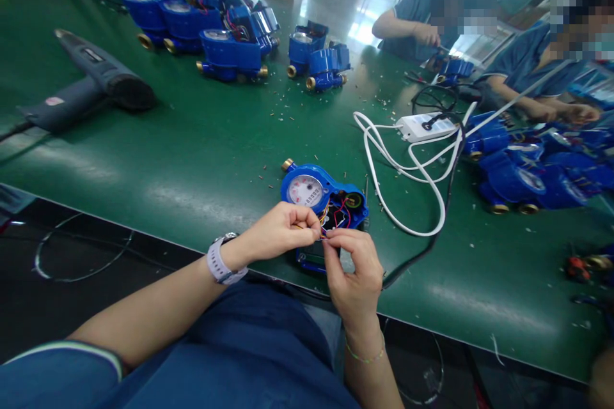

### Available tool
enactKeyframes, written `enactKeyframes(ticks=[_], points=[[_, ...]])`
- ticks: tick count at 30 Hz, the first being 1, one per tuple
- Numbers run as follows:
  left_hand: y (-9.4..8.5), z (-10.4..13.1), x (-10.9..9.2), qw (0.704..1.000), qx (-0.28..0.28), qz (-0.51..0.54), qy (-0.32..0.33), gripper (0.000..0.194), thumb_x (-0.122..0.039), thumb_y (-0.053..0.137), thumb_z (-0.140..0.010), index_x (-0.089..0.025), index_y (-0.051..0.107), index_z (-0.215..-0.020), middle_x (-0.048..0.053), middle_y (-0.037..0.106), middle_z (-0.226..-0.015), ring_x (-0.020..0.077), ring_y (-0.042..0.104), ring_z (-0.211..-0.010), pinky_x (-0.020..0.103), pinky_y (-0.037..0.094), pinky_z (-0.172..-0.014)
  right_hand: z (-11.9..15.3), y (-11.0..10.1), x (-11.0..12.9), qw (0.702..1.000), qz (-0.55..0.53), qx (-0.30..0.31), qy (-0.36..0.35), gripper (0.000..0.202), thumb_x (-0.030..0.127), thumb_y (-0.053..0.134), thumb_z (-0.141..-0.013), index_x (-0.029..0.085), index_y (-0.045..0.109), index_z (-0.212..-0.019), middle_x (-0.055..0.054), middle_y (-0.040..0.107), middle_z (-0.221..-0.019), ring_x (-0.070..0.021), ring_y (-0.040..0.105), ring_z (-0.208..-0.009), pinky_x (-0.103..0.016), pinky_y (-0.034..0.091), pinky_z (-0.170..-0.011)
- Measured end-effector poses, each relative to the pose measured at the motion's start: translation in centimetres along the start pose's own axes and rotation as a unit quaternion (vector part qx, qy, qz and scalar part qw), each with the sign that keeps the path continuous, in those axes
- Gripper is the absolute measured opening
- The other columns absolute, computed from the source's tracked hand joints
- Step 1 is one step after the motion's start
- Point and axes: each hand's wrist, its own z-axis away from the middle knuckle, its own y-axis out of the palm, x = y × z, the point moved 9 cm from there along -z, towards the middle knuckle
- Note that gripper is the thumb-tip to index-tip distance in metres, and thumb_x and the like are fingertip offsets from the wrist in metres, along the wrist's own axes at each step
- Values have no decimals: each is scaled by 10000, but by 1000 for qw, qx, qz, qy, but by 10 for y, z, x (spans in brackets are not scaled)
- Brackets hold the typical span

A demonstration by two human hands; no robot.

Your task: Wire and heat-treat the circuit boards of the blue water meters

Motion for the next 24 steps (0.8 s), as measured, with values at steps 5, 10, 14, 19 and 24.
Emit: enactKeyframes(ticks=[5, 10, 14, 19, 24], points=[[1, -1, 5, 1000, -9, 8, -8, 220, -348, 619, -691, -130, 597, -718, -53, 466, -582, 72, 357, -533, 223, 253, -520, 1, -1, 0, 1000, 4, -6, -1, 190, 3, 623, -875, 184, 589, -923, -34, 652, -908, -168, 600, -859, -330, 483, -777], [2, -1, 5, 1000, -16, 10, -21, 222, -343, 621, -671, -125, 594, -699, -53, 471, -570, 60, 326, -507, 216, 222, -503, 2, -1, 0, 1000, 14, -6, -3, 190, 2, 620, -877, 184, 596, -928, -42, 654, -910, -175, 601, -863, -334, 484, -774], [1, -2, 4, 999, -26, 3, -21, 252, -366, 621, -672, -117, 614, -709, -55, 458, -550, 60, 313, -499, 216, 217, -499, 1, -1, 1, 1000, 23, 4, -3, 179, 11, 614, -882, 186, 598, -915, -44, 656, -907, -180, 600, -857, -340, 482, -770], [2, -2, 6, 999, -28, 0, -16, 257, -370, 621, -673, -117, 629, -717, -60, 442, -534, 60, 302, -492, 213, 209, -493, 0, -3, 0, 1000, 20, 3, 16, 138, 50, 604, -892, 185, 592, -918, -38, 651, -898, -179, 600, -858, -336, 476, -783], [2, -3, 6, 999, -39, -23, 7, 232, -346, 624, -686, -120, 658, -722, -60, 440, -527, 60, 311, -485, 208, 222, -486, 0, -3, -2, 999, 20, 10, 24, 118, 80, 549, -918, 181, 598, -958, -42, 651, -906, -180, 594, -860, -330, 466, -779]])
